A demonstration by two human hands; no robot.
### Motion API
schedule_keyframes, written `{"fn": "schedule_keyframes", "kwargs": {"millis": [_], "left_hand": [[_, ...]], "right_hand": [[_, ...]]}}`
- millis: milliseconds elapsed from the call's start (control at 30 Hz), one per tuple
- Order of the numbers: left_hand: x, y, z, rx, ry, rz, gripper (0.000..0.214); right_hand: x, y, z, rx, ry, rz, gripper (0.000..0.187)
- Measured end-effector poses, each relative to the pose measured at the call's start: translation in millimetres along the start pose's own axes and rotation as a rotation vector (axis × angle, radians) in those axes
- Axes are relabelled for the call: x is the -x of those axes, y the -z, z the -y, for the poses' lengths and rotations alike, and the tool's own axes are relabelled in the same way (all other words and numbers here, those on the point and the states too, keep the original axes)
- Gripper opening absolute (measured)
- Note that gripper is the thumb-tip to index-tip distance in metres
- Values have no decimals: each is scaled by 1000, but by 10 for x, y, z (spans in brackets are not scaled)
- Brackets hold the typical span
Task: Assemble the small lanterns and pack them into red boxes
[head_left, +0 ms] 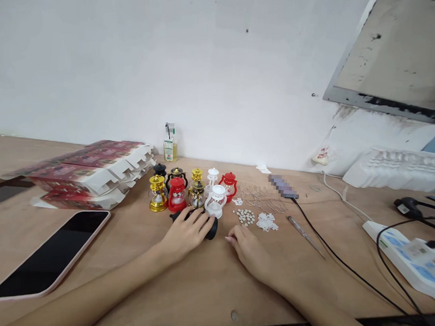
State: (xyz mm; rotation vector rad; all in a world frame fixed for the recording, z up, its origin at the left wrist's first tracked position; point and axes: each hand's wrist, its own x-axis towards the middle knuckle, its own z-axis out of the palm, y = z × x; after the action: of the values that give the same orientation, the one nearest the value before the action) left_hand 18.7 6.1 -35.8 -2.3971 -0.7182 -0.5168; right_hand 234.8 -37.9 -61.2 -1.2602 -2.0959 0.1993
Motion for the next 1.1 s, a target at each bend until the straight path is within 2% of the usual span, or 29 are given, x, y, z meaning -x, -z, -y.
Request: {"fn": "schedule_keyframes", "kwargs": {"millis": [100, 200, 233, 367, 433, 500, 667, 800, 900, 967, 1100], "left_hand": [[-52, 6, -16, -48, -86, -59, 32], [-87, 10, -34, -28, -126, -77, 30], [-92, 12, -36, -1, -130, -73, 30], [-56, 42, -3, 70, -122, -37, 31], [5, 74, 46, 71, -120, -20, 33], [100, 117, 119, 74, -132, -12, 36], [446, 218, 379, 54, -122, -10, 50], [801, 212, 622, -13, -83, -40, 58], [1048, 173, 803, -48, -36, -57, 61], [1152, 165, 913, -75, -13, -38, 63], [1173, 165, 1084, -83, 11, 22, 66]], "right_hand": [[89, 39, 76, 24, -22, 26, 21], [228, 71, 272, -12, -125, 31, 19], [288, 74, 346, -20, -126, 35, 24], [496, 43, 576, 23, 78, 190, 74], [520, 21, 630, 53, 133, 264, 79], [471, 13, 646, 70, 131, 293, 73], [140, 7, 529, 45, 150, 275, 49], [-133, -75, 308, -54, 417, 361, 46], [-253, -129, 133, -79, 546, 346, 47], [-292, -122, 24, -65, 538, 330, 45], [-301, -16, -171, -47, 396, 311, 44]]}}
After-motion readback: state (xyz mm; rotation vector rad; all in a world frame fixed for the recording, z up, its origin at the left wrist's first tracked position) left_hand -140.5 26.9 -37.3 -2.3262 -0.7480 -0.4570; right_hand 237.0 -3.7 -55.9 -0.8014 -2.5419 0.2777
